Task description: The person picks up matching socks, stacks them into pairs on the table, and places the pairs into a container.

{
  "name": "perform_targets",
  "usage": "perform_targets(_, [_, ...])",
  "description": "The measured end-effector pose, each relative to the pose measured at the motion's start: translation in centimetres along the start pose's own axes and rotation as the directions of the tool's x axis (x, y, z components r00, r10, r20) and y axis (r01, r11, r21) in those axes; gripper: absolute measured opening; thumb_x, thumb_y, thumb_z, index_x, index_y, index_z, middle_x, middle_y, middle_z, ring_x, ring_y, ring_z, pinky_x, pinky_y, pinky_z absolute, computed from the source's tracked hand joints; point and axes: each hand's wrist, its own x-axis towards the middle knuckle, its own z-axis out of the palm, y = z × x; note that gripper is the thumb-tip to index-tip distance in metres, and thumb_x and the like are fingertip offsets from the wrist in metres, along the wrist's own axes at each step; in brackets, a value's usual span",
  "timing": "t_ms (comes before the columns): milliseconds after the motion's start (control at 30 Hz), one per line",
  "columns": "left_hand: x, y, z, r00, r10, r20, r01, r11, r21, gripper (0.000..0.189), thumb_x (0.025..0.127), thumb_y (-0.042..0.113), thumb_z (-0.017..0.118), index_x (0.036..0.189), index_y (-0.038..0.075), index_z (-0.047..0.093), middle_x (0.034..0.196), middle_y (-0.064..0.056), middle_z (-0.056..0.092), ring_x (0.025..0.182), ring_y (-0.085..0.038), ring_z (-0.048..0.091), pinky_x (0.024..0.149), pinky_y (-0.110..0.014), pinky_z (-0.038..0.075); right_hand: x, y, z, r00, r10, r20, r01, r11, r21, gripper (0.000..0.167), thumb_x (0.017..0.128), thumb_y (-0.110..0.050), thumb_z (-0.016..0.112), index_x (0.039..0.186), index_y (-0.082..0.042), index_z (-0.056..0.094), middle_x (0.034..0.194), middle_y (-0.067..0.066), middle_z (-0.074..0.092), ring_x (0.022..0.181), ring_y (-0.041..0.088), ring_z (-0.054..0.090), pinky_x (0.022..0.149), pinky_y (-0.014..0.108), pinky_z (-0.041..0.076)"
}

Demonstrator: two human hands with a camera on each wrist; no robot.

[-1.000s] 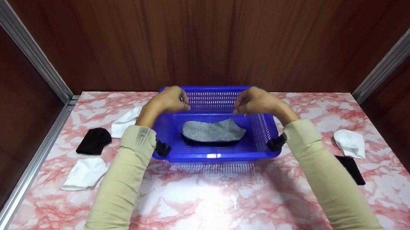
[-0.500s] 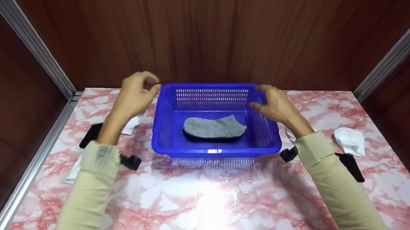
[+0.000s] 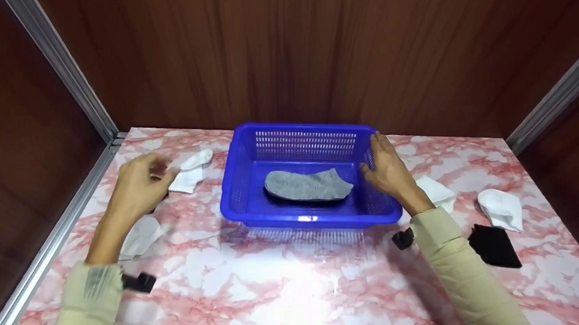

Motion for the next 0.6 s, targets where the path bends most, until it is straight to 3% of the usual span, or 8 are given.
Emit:
perform_targets(133, [-2.6, -2.6, -0.2, 1.0, -0.031, 0.001, 0.031, 0.998, 0.052, 0.026, 0.095, 0.017, 0.075, 0.114, -0.001, 0.075, 0.107, -0.023, 0.078, 0.095, -0.037, 0.076, 0.084, -0.037, 0.055, -0.1, 0.1, 0.2, 1.0, 0.021, -0.006, -0.021, 1.0, 0.012, 0.074, 0.093, -0.006, 0.053, 0.156, 0.02, 0.024, 0.168, 0.038, 0.021, 0.16, 0.05, 0.019, 0.133, 0.055, 0.018])
perform_targets(333, [-5.9, -5.8, -0.2, 0.995, -0.075, 0.071, 0.067, 0.991, 0.114, 0.034, 0.094, 0.017, 0.076, 0.118, -0.007, 0.072, 0.115, -0.032, 0.071, 0.109, -0.051, 0.068, 0.094, -0.064, 0.052, 0.0, 0.1, 0.0, 1.0, 0.03, 0.007, -0.03, 0.999, 0.015, 0.078, 0.084, 0.003, 0.048, 0.157, 0.018, 0.025, 0.168, 0.038, 0.02, 0.16, 0.05, 0.018, 0.133, 0.056, 0.018])
perform_targets(500, [-7.7, -7.3, 0.1, 0.988, -0.091, 0.126, 0.066, 0.979, 0.194, 0.046, 0.09, 0.022, 0.08, 0.122, -0.01, 0.068, 0.111, -0.035, 0.066, 0.102, -0.053, 0.063, 0.088, -0.066, 0.049, 0.0, 0.1, 0.1, 1.0, 0.028, 0.004, -0.028, 0.999, 0.023, 0.079, 0.082, 0.005, 0.046, 0.156, 0.019, 0.024, 0.168, 0.038, 0.019, 0.16, 0.05, 0.018, 0.133, 0.055, 0.018])
perform_targets(600, [-8.5, -7.9, 0.1, 0.977, -0.131, 0.167, 0.091, 0.97, 0.226, 0.056, 0.089, 0.027, 0.083, 0.126, -0.011, 0.065, 0.111, -0.034, 0.064, 0.098, -0.049, 0.061, 0.087, -0.065, 0.049, 0.0, 0.1, 0.4, 1.0, 0.021, -0.009, -0.021, 0.999, 0.029, 0.079, 0.081, 0.006, 0.046, 0.156, 0.019, 0.024, 0.167, 0.039, 0.021, 0.159, 0.05, 0.021, 0.133, 0.054, 0.02])
